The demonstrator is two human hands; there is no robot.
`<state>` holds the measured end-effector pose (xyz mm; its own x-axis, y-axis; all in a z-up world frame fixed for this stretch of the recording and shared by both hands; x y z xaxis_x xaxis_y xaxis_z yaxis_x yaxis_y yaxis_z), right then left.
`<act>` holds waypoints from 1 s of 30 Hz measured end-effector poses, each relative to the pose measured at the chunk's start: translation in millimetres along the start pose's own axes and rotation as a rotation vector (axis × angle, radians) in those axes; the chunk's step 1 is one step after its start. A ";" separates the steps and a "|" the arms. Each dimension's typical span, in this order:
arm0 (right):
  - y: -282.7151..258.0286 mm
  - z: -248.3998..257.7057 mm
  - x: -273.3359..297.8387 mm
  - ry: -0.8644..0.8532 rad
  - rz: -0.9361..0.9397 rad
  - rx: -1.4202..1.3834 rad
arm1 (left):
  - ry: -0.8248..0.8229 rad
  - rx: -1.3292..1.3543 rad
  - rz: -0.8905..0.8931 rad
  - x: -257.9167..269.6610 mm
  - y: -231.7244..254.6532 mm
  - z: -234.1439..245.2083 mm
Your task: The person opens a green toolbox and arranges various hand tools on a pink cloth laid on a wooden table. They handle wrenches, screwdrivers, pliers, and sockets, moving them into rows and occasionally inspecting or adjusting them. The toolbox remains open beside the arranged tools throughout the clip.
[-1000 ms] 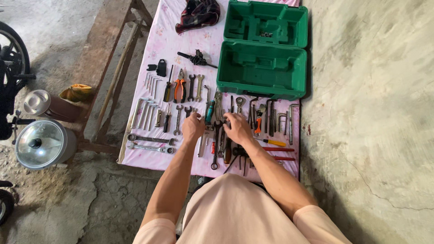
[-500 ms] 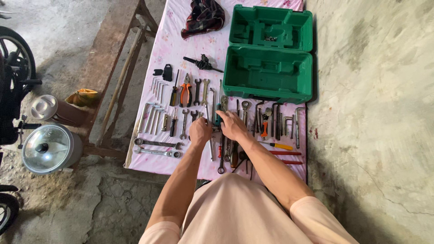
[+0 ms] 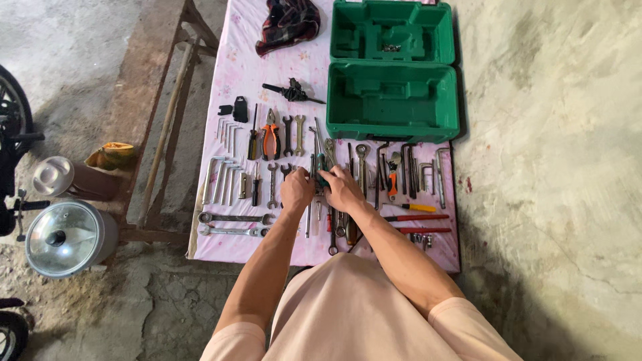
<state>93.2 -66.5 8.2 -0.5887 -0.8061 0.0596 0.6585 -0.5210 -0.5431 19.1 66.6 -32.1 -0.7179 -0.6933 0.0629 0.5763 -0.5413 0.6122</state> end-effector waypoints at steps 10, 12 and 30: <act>-7.6 -3.6 13.9 0.020 -0.076 -0.046 | -0.035 0.110 -0.025 6.1 -11.5 -2.2; -5.6 -5.4 13.6 -0.001 -0.104 -0.037 | -0.022 0.121 -0.056 6.1 -11.5 -1.9; -14.9 -43.3 45.6 -0.011 -0.113 0.113 | 0.063 0.124 0.035 46.4 -21.5 0.3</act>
<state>36.4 -83.3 -17.2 -0.6569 -0.7436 0.1244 0.6377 -0.6361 -0.4344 -26.6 46.2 -42.1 -0.6700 -0.7414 0.0386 0.5454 -0.4562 0.7032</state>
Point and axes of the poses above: each hand's wrist, its own x-axis away from the middle knuckle, its own z-axis out of the back of the hand, y = z × x, the point moved 6 cm from there along -x, towards the middle knuckle, and after that the axes turned 1 degree about -y, right-handed, at the moved point
